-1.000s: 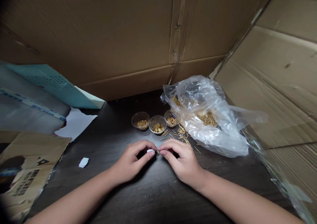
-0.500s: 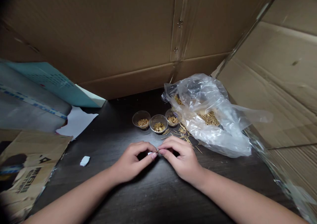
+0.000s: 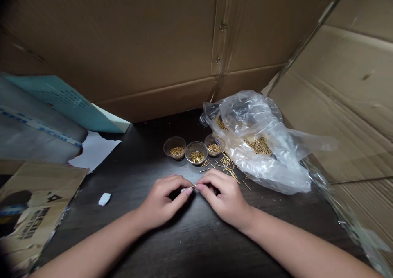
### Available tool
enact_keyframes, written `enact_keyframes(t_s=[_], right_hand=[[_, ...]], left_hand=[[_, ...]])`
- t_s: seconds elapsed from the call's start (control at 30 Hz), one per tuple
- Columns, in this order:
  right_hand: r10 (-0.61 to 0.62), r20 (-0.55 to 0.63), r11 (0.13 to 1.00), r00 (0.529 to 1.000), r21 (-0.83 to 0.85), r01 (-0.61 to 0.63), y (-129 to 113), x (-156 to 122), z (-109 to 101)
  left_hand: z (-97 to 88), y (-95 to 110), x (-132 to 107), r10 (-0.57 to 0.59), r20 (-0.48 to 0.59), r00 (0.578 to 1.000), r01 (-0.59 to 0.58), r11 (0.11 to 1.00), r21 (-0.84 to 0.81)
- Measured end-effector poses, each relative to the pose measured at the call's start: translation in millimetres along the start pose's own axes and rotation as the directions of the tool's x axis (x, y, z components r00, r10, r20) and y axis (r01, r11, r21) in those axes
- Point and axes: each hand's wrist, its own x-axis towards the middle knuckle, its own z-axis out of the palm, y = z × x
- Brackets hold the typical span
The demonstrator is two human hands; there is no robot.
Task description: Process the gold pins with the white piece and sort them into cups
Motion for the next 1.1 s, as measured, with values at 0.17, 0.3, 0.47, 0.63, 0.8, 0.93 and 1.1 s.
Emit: enact_keyframes(t_s=[0.17, 0.3, 0.47, 0.63, 0.8, 0.93, 1.1], right_hand=[[0.016, 0.041, 1.0, 0.999, 0.004, -0.016, 0.2, 0.6, -0.5], [0.032, 0.069, 0.999, 0.997, 0.003, -0.032, 0.5, 0.8, -0.8], [0.036, 0.068, 0.999, 0.997, 0.008, -0.036, 1.1, 0.6, -1.1], [0.036, 0.063, 0.999, 0.997, 0.007, -0.036, 0.6, 1.3, -1.2], [0.045, 0.058, 0.999, 0.997, 0.005, -0.046, 0.5, 1.7, -1.0], [0.043, 0.078, 0.999, 0.996, -0.001, -0.043, -0.3, 2.3, -1.0], [0.028, 0.085, 1.0, 0.996, -0.011, -0.027, -0.4, 2.2, -0.4]], left_hand=[[2.2, -0.9, -1.9, 0.107, -0.045, 0.993, -0.103, 0.991, 0.086], [2.3, -0.5, -1.5, 0.132, -0.058, 0.99, -0.124, 0.984, 0.125], [1.0, 0.6, -0.9, 0.111, -0.055, 0.992, -0.106, 0.99, 0.093], [0.3, -0.4, -1.6, 0.088, -0.041, 0.995, -0.084, 0.994, 0.071], [0.4, -1.1, -1.1, 0.056, -0.043, 0.998, -0.053, 0.997, 0.058], [1.0, -1.1, -0.9, 0.058, -0.038, 0.998, -0.055, 0.996, 0.069], [1.7, -2.7, -0.7, 0.059, -0.037, 0.998, -0.056, 0.995, 0.078]])
